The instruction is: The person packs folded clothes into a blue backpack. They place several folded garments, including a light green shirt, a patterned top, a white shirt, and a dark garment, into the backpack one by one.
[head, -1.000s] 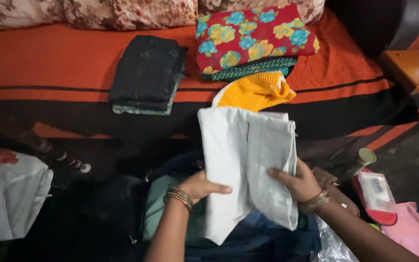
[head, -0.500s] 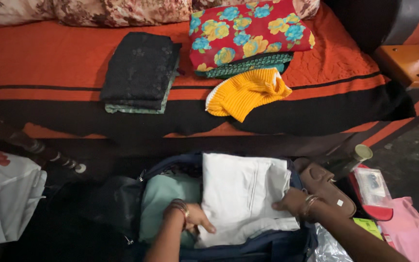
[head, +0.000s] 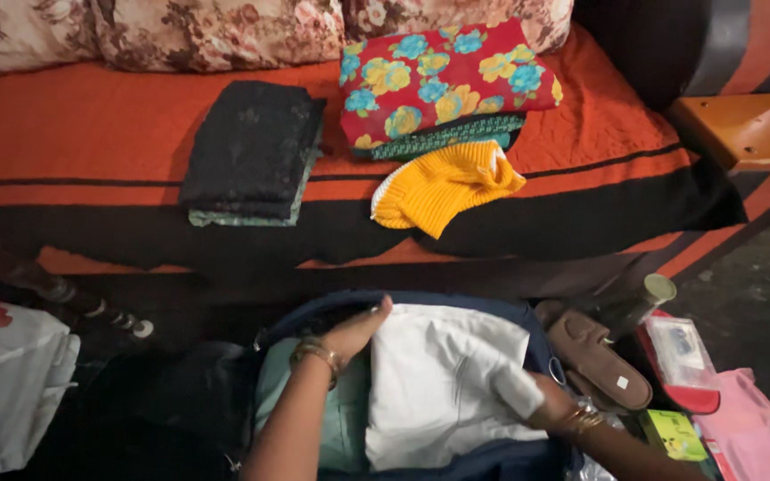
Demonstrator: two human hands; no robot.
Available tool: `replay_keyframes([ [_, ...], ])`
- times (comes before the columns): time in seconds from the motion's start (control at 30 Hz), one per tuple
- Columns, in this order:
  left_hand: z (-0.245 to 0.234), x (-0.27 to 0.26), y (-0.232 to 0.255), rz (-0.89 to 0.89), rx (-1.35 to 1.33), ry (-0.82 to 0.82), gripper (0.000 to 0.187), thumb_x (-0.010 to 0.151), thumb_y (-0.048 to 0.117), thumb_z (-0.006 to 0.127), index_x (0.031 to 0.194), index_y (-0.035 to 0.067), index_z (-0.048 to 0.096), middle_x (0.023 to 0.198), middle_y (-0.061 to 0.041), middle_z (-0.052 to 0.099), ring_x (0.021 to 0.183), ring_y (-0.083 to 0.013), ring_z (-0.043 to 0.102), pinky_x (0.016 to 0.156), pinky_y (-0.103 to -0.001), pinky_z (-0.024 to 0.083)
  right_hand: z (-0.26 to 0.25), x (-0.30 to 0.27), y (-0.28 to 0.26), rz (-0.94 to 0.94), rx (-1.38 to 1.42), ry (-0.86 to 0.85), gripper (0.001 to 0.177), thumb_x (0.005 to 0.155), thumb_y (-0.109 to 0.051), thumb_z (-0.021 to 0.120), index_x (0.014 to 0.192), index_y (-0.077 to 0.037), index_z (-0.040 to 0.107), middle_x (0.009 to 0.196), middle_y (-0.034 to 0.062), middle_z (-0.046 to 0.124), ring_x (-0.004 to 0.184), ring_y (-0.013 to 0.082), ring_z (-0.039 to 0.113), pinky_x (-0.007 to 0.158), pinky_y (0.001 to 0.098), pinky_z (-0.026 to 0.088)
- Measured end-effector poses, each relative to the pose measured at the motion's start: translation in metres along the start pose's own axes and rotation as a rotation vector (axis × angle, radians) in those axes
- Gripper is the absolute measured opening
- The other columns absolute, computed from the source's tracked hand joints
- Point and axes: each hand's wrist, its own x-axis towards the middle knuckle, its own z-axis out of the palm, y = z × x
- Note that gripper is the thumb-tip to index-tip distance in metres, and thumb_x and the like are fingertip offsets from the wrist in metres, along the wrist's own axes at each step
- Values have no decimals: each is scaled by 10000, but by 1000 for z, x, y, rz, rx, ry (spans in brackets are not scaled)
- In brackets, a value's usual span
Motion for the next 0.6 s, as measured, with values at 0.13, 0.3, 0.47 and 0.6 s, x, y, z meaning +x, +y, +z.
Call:
replay_keyframes([
  [0.13,-10,34,26,-85,-81,-14,1129,807,900,228,1504,54,493,1624,-151,406,1532,-247,314,1242,-413,176,-8,6,-16,-148,-405,-147,431,796,-395,783,1162,-182,705,1134,138,765,980,289,764,836,381,608],
  [0.3,-17,53,44,-28,144,72,1111,871,884,194,1429,12,596,1548,-237,525,1483,-330,422,1229,-413,275,-8,30,-57,576,-221,-56,543,876,-389,690,1350,-147,580,1241,179,738,1139,310,716,1023,398,540],
  [0.47,24,29,39,-82,781,53,1085,798,852,460,1585,113,346,1648,-162,322,1479,-421,353,1191,-622,285,-19,70,-83,903,-290,-41,731,895,-363,696,1467,-30,386,1372,296,611,1276,428,615,1105,442,485],
  [0.6,82,-21,-4,382,1234,-212,1215,618,847,705,1591,247,294,1699,-133,129,1537,-455,70,1136,-787,17,-30,58,-92,829,-356,-115,798,834,-470,708,1460,-74,411,1369,236,630,1277,382,635,1114,422,495],
])
